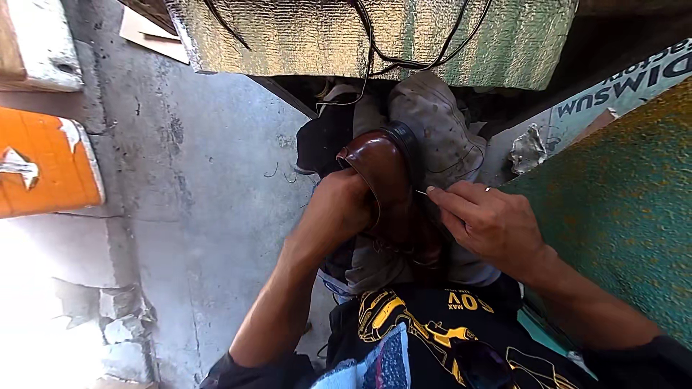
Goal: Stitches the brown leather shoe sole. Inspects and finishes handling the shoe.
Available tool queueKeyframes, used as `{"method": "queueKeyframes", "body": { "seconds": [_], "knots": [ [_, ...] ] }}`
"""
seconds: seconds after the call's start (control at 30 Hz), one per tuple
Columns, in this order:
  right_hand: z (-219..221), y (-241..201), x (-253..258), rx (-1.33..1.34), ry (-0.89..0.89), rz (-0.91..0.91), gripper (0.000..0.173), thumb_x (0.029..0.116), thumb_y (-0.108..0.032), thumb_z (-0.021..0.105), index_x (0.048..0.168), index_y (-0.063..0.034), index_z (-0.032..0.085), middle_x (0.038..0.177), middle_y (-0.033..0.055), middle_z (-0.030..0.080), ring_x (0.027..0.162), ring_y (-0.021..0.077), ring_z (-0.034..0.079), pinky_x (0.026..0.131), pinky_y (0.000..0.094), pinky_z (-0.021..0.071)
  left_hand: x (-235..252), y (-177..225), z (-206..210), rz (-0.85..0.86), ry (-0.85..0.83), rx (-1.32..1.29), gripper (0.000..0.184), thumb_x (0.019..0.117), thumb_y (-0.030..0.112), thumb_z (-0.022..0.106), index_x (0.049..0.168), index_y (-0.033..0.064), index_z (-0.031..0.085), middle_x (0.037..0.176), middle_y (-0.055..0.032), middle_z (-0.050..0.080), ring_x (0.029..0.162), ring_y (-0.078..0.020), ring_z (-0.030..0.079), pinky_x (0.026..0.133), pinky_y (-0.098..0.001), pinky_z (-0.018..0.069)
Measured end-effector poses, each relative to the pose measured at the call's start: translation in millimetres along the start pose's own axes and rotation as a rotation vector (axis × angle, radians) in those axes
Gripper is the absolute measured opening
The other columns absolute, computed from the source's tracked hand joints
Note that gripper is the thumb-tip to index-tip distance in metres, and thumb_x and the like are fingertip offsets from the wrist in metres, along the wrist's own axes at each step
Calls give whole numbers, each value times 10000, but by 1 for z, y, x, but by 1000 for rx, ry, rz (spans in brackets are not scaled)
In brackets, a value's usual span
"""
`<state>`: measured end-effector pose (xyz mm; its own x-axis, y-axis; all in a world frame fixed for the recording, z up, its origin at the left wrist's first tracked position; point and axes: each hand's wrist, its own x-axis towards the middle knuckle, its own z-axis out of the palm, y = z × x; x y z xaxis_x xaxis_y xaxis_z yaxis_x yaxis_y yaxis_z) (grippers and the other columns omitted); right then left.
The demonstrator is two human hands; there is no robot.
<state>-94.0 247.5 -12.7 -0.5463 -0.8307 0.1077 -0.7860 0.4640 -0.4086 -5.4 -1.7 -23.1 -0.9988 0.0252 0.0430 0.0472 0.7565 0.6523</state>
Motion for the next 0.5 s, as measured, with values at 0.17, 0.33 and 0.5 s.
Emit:
{"method": "queueKeyframes", "body": {
  "seconds": [0.17,0.33,0.5],
  "knots": [
    [-10,21,16,-13,-47,-157,280,973,-136,565,1173,-120,760,816,90,655,639,271,638,450,384,445,15,4,3,41,-82,155,100,831,106,653,849,8,653,753,-166,647,677,-360,678,551,-544,506],
    [-5,35,23,27,-40,-264,276,966,-148,575,1160,-115,768,791,73,653,621,239,619,446,350,415,13,-4,9,161,-47,241,159,811,151,615,715,27,586,621,-129,581,551,-316,628,460,-468,432],
    [0,43,34,97,-34,-324,261,953,-128,572,1111,-101,778,750,66,642,596,220,601,442,336,392,14,-12,9,214,-114,229,176,806,189,621,694,56,597,628,-98,592,592,-286,640,477,-455,435]
  ]
}}
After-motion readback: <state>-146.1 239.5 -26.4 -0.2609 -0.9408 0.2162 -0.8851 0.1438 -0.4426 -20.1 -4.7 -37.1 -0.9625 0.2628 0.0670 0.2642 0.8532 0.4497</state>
